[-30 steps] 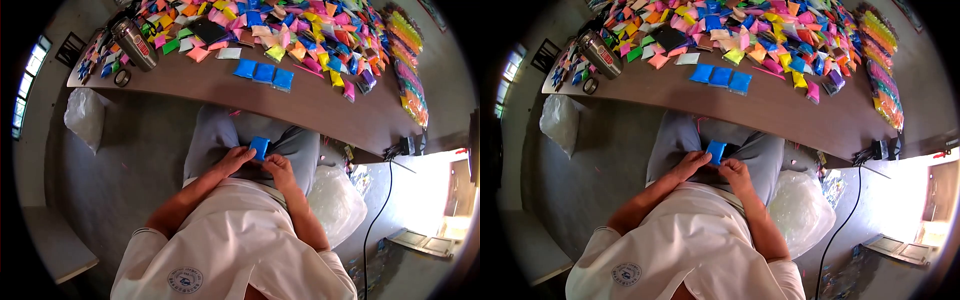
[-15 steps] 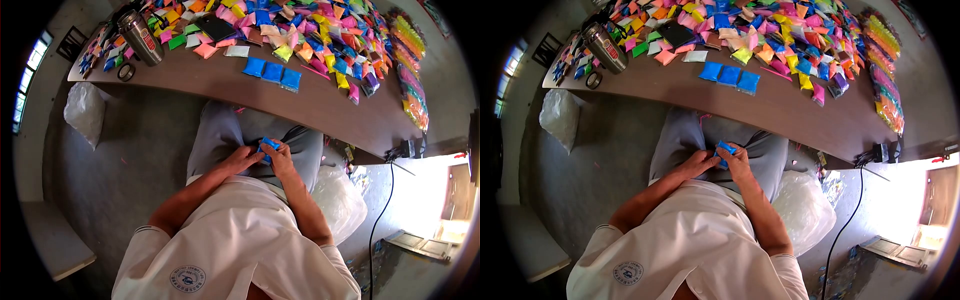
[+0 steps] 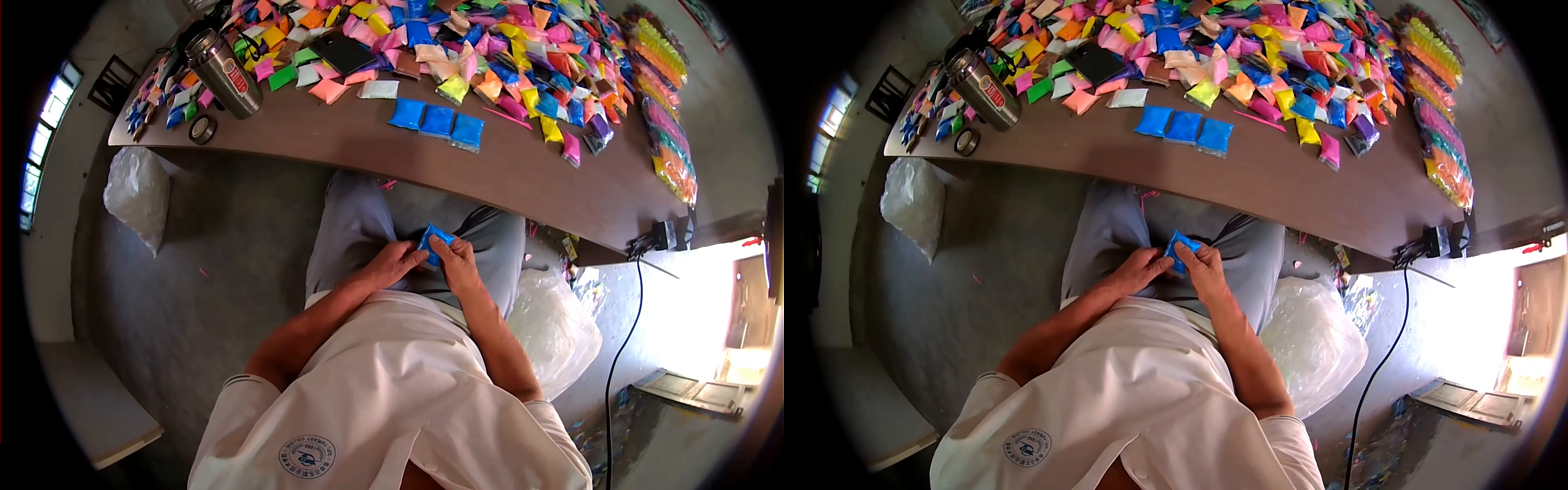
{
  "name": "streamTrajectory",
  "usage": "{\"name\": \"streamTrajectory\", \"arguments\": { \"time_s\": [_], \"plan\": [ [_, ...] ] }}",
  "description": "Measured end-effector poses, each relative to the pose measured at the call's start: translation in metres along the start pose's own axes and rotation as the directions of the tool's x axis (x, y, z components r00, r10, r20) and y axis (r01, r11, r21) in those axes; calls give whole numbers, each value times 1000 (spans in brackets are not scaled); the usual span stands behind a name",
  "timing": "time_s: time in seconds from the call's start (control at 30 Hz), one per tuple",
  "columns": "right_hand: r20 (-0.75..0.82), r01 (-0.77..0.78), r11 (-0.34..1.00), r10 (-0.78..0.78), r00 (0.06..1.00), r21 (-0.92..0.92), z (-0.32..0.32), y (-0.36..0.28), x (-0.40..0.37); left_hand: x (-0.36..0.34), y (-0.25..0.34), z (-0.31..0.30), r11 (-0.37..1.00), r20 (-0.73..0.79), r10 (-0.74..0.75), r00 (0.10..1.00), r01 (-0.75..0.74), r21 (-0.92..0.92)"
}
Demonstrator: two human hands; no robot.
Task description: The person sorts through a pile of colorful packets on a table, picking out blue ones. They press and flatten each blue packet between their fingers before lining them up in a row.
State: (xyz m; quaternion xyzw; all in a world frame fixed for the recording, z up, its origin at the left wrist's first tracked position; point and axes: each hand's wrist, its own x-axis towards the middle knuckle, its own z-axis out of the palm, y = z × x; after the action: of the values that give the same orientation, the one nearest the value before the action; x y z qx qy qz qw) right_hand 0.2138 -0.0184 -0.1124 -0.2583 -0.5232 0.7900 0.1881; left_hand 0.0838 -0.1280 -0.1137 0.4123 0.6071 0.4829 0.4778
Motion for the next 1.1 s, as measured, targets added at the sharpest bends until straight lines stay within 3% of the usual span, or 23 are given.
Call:
{"name": "streamTrajectory", "arguments": {
  "time_s": [0.13, 0.2, 0.27, 0.37, 0.57, 0.67, 0.77, 0.9, 1.1],
  "plan": [
    [-30, 35, 999, -35, 999, 2, 2, 0, 2, 0, -3, -1, 1000, -2, 9, 1000, -9, 15],
    [-14, 25, 999, -25, 1000, 20, -3, -1, 1, 1, -6, -1, 998, -28, -3, 1000, 1, -68],
    [31, -135, 990, 134, 990, 41, -12, 3, -1, 1, -7, -1, 998, -27, -7, 1000, 6, -57],
    [25, -87, 996, 88, 996, -33, 3, -12, -8, 5, -17, -4, 999, -11, -44, 999, 44, -16],
    [97, 20, 998, -25, 995, 60, -8, 3, 1, 3, -6, 2, 999, -47, -45, 998, 44, -14],
    [35, 18, 989, -24, 999, 146, 0, 3, 3, 2, -4, 0, 998, -46, -45, 998, 43, -55],
    [-28, 12, 997, -10, 1000, 76, 6, -3, 1, 3, -8, -3, 998, -35, -53, 998, 52, -21],
    [-2, 1, 998, -1, 1000, 59, 3, -4, 2, 2, -2, -3, 994, 6, -51, 999, 50, 101],
    [30, -38, 983, 33, 999, 180, 1, 1, 6, 3, -12, -3, 997, -3, -62, 998, 62, 35]
  ]
}}
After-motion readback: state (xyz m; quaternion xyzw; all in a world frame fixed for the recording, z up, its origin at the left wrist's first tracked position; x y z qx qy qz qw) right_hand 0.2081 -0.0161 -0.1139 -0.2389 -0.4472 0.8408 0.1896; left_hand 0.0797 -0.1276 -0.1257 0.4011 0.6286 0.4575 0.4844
